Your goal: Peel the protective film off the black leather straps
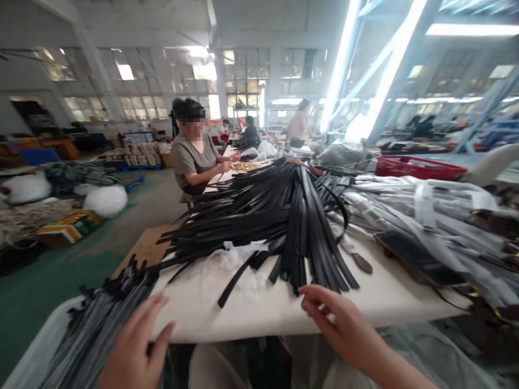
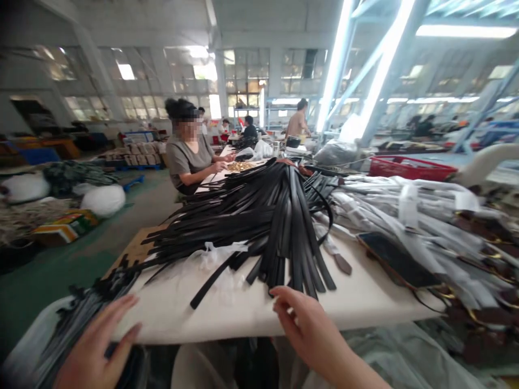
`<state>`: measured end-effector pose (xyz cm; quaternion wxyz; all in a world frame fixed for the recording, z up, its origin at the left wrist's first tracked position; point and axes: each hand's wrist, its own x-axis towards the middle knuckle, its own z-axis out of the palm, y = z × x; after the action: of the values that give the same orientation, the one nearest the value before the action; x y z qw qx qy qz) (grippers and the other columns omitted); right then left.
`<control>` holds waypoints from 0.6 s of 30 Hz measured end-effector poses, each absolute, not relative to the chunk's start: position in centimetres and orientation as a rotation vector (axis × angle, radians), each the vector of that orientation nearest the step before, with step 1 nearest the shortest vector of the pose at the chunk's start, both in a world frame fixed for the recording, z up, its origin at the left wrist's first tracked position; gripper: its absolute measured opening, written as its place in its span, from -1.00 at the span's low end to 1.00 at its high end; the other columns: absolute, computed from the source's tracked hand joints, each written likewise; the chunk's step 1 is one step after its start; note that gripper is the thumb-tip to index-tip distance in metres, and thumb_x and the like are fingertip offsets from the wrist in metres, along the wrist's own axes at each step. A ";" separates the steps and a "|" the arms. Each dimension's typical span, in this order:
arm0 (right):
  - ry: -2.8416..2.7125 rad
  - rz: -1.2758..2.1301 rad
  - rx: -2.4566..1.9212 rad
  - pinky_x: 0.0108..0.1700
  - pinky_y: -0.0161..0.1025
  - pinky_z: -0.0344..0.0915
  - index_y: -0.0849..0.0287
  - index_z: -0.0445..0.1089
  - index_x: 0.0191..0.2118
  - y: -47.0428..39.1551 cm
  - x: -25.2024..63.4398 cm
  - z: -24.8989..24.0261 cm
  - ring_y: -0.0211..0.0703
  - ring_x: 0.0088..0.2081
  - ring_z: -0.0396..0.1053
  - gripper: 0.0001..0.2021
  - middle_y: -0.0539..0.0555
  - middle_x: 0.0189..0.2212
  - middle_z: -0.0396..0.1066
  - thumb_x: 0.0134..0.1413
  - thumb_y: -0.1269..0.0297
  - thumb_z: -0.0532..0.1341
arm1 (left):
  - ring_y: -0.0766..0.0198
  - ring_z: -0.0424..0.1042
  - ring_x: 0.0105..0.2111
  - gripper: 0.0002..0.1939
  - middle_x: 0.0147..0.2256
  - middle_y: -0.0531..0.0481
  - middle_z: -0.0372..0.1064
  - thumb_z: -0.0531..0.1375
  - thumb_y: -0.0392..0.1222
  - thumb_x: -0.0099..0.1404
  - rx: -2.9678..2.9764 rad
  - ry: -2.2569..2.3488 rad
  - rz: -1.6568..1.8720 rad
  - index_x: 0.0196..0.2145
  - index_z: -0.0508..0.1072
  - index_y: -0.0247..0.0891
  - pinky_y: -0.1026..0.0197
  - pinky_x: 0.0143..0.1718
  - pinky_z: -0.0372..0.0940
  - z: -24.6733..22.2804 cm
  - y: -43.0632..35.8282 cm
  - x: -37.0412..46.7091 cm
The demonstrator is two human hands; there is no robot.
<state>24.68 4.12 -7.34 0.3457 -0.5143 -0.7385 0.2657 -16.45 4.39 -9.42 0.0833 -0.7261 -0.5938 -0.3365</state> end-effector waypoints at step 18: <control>-2.555 -0.004 -0.831 0.23 0.08 0.03 0.30 0.38 0.07 16.4 12.7 -8.6 0.11 0.06 0.33 -0.42 0.25 0.00 0.45 0.23 -0.14 0.08 | 0.17 0.40 -0.61 -0.59 -0.66 0.07 0.31 -0.06 0.21 0.26 -2.005 -2.389 -1.165 -0.52 0.21 -0.14 0.22 -0.58 0.25 -6.7 4.5 -8.7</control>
<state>12.71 16.37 -8.61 0.2253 -0.3014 -0.9265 -0.0013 -8.68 4.48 -6.72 -0.0937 -0.5996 -0.7144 -0.3483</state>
